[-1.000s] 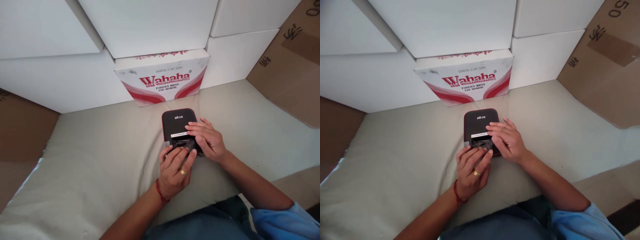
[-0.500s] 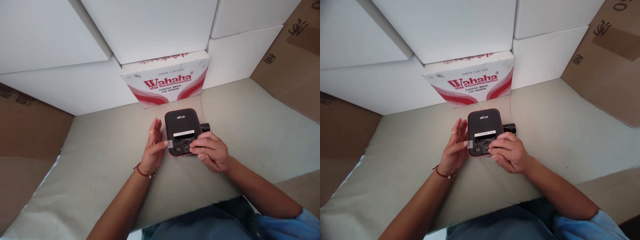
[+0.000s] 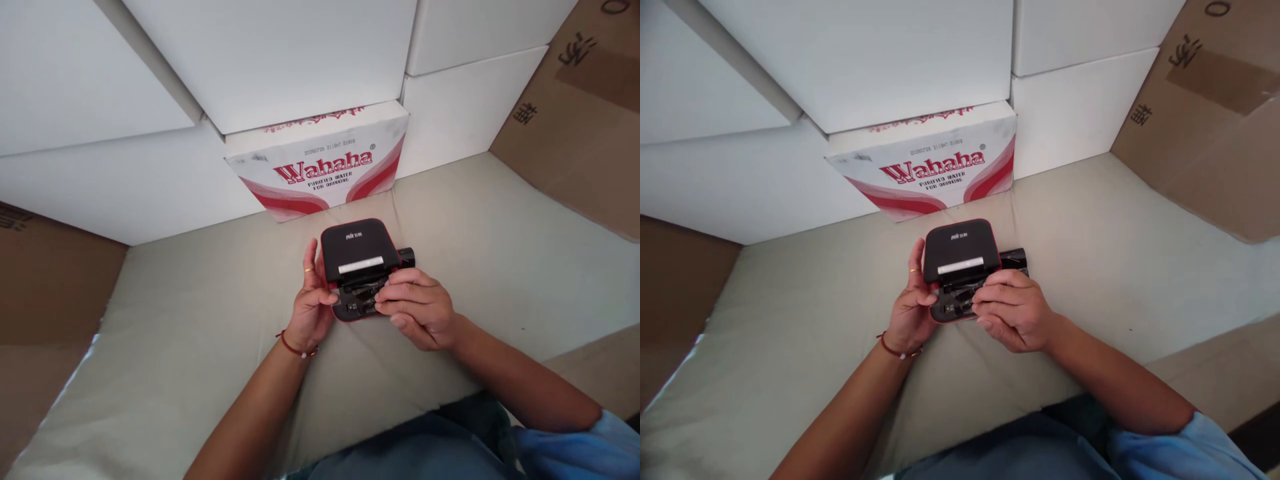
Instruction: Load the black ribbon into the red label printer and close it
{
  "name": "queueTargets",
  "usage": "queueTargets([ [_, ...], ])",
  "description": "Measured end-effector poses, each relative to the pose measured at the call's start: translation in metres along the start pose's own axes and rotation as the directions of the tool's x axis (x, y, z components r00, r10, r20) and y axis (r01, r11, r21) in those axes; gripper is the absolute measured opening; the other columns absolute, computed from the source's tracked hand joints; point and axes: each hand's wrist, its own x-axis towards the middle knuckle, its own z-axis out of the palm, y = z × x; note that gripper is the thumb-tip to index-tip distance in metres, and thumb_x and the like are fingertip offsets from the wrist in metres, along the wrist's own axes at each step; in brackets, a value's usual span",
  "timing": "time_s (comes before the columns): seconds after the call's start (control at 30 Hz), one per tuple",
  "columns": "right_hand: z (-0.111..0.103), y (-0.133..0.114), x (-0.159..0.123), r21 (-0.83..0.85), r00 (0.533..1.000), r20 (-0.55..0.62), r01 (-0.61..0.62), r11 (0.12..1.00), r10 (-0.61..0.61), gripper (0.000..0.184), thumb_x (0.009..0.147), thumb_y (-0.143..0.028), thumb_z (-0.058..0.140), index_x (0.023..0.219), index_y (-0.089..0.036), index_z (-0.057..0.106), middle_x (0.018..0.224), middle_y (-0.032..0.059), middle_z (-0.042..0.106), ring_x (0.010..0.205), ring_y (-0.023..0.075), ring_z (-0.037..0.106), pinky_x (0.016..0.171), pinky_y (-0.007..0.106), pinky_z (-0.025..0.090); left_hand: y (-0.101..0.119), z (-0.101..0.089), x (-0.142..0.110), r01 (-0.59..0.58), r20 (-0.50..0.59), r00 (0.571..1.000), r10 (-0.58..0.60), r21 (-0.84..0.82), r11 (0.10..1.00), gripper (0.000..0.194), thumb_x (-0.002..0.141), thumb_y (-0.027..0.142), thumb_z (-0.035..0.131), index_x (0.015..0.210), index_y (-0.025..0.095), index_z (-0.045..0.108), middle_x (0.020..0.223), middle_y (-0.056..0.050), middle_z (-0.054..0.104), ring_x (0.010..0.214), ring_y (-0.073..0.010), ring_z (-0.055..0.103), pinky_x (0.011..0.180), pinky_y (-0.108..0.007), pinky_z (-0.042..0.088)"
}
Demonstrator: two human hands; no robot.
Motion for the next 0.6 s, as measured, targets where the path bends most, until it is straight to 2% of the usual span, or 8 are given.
queueTargets([
  [0.1, -0.001, -0.002, 0.004, -0.022, 1.000, 0.000, -0.005, 1.000, 0.005, 0.025, 0.108, -0.027, 0.057, 0.106, -0.025, 0.082, 0.096, 0.0061, 0.087, 0.091, 0.0229, 0.080, 0.085, 0.040, 0.069, -0.003, -0.002, 0.001, -0.020, 0.041, 0.999, 0.019, 0.026, 0.999, 0.104, 0.076, 0.032, 0.086, 0.167, 0.054, 0.041, 0.184, 0.003, 0.039, 0.168, -0.0312, 0.044, 0.132, -0.053, 0.047],
  [0.2, -0.009, -0.004, 0.014, -0.014, 0.999, 0.048, -0.012, 1.000, 0.013, 0.022, 0.107, -0.025, 0.060, 0.101, -0.023, 0.081, 0.094, 0.0071, 0.086, 0.087, 0.0223, 0.079, 0.083, 0.038, 0.069, -0.005, -0.003, 0.002, -0.026, 0.074, 0.997, 0.029, -0.037, 0.999, 0.100, 0.074, 0.036, 0.093, 0.162, 0.052, 0.048, 0.184, 0.003, 0.040, 0.170, -0.0294, 0.040, 0.136, -0.051, 0.042],
  [0.27, -0.015, -0.005, 0.026, -0.027, 0.990, 0.102, -0.099, 0.995, 0.101, 0.024, 0.109, -0.025, 0.057, 0.101, -0.023, 0.080, 0.101, 0.0084, 0.087, 0.092, 0.0214, 0.081, 0.087, 0.036, 0.068, -0.007, -0.005, 0.005, -0.036, 0.051, 0.998, 0.042, -0.112, 0.993, 0.091, 0.078, 0.041, 0.093, 0.159, 0.047, 0.053, 0.181, 0.000, 0.046, 0.168, -0.0288, 0.044, 0.137, -0.051, 0.040],
  [0.33, -0.019, -0.006, 0.044, -0.105, 0.950, 0.169, -0.246, 0.964, 0.261, 0.027, 0.112, -0.027, 0.055, 0.107, -0.023, 0.081, 0.114, 0.0090, 0.087, 0.103, 0.0211, 0.082, 0.094, 0.035, 0.066, -0.011, -0.006, 0.011, -0.048, -0.026, 0.999, 0.044, -0.202, 0.978, 0.073, 0.085, 0.048, 0.088, 0.151, 0.040, 0.059, 0.172, -0.005, 0.057, 0.161, -0.0285, 0.053, 0.136, -0.051, 0.041],
  [0.37, -0.019, -0.006, 0.054, -0.181, 0.911, 0.225, -0.309, 0.934, 0.345, 0.028, 0.113, -0.029, 0.054, 0.109, -0.024, 0.081, 0.117, 0.0086, 0.087, 0.105, 0.0214, 0.082, 0.095, 0.035, 0.065, -0.013, -0.007, 0.014, -0.051, -0.083, 0.996, 0.031, -0.251, 0.967, 0.063, 0.087, 0.049, 0.087, 0.145, 0.036, 0.063, 0.165, -0.008, 0.064, 0.155, -0.0279, 0.059, 0.135, -0.051, 0.041],
  [0.43, -0.015, -0.005, 0.075, -0.396, 0.794, 0.359, -0.347, 0.850, 0.491, 0.030, 0.113, -0.030, 0.053, 0.108, -0.024, 0.082, 0.114, 0.0079, 0.087, 0.098, 0.0225, 0.082, 0.086, 0.034, 0.063, -0.020, -0.010, 0.022, -0.047, -0.183, 0.983, -0.015, -0.331, 0.942, 0.049, 0.087, 0.045, 0.089, 0.127, 0.028, 0.068, 0.147, -0.010, 0.075, 0.143, -0.0256, 0.068, 0.132, -0.047, 0.044],
  [0.5, -0.005, -0.004, 0.095, -0.602, 0.664, 0.458, -0.257, 0.756, 0.591, 0.029, 0.110, -0.027, 0.054, 0.106, -0.023, 0.082, 0.110, 0.0086, 0.087, 0.090, 0.0243, 0.081, 0.074, 0.034, 0.059, -0.026, -0.012, 0.027, -0.068, -0.241, 0.970, -0.030, -0.389, 0.919, 0.040, 0.087, 0.044, 0.092, 0.113, 0.027, 0.066, 0.132, -0.008, 0.080, 0.131, -0.0220, 0.073, 0.127, -0.043, 0.048],
  [0.6, 0.015, -0.001, 0.118, -0.744, 0.530, 0.504, -0.135, 0.655, 0.682, 0.024, 0.103, -0.017, 0.059, 0.103, -0.022, 0.083, 0.108, 0.0135, 0.088, 0.094, 0.0301, 0.081, 0.070, 0.036, 0.056, -0.033, -0.012, 0.030, -0.119, -0.269, 0.963, 0.001, -0.423, 0.898, 0.042, 0.085, 0.046, 0.096, 0.095, 0.026, 0.060, 0.113, -0.002, 0.082, 0.117, -0.0179, 0.077, 0.122, -0.040, 0.052],
])
